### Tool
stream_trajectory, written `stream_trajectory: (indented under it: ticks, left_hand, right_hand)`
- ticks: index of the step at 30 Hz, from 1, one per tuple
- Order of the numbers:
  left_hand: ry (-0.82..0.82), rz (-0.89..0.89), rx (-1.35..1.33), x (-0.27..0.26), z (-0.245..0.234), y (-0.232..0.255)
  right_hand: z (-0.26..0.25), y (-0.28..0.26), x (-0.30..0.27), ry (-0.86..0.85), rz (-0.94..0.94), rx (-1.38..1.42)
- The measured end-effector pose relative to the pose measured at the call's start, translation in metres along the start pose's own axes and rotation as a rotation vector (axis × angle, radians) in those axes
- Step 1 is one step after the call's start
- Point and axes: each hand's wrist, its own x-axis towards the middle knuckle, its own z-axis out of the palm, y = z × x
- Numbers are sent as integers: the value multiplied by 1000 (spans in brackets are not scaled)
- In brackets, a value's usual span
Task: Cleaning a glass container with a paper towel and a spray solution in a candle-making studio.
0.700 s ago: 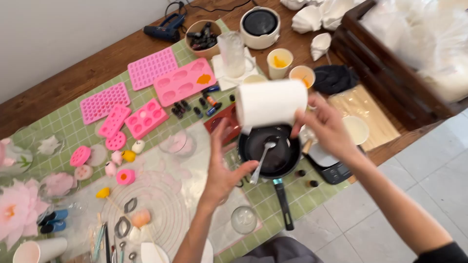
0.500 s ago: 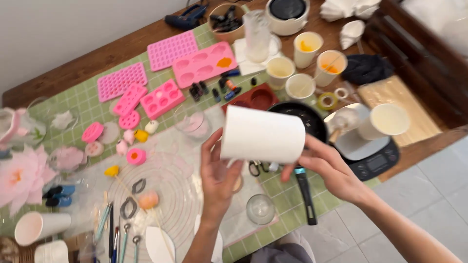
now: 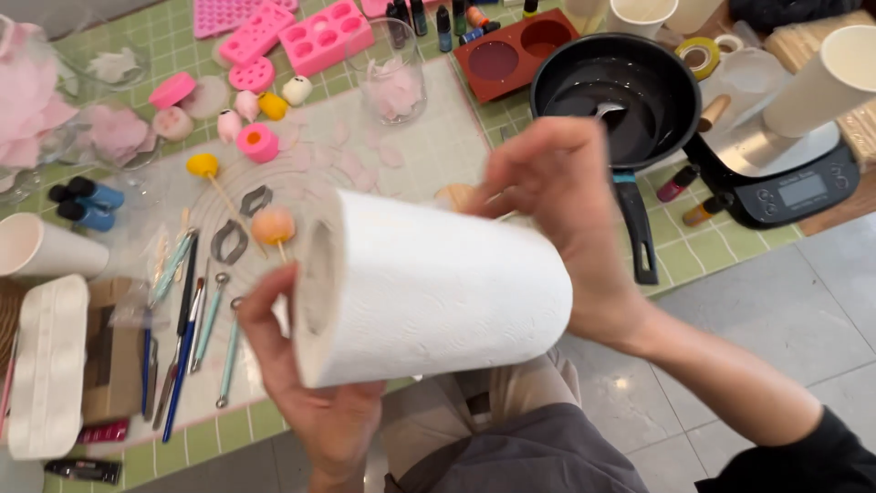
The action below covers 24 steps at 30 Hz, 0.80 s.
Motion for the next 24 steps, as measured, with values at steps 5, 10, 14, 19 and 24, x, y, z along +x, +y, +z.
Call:
stream_trajectory:
  ticks: [5, 10, 14, 19, 24]
  left_hand:
    - [58, -134, 64, -58, -9, 0]
    - [102, -419, 63, -122, -50, -20]
    - [-69, -233, 66, -153, -49, 45]
    - [170, 77, -91, -202, -72, 97]
    - [461, 212, -359, -265, -129, 93]
  right_hand:
    - [18, 22, -55, -147, 123, -186]
    - [12, 66, -95, -112, -253, -572]
    - [10, 81, -123, 77, 23, -307]
    - [16, 104, -137, 90, -10, -202]
    - [35, 112, -159, 39, -46, -234]
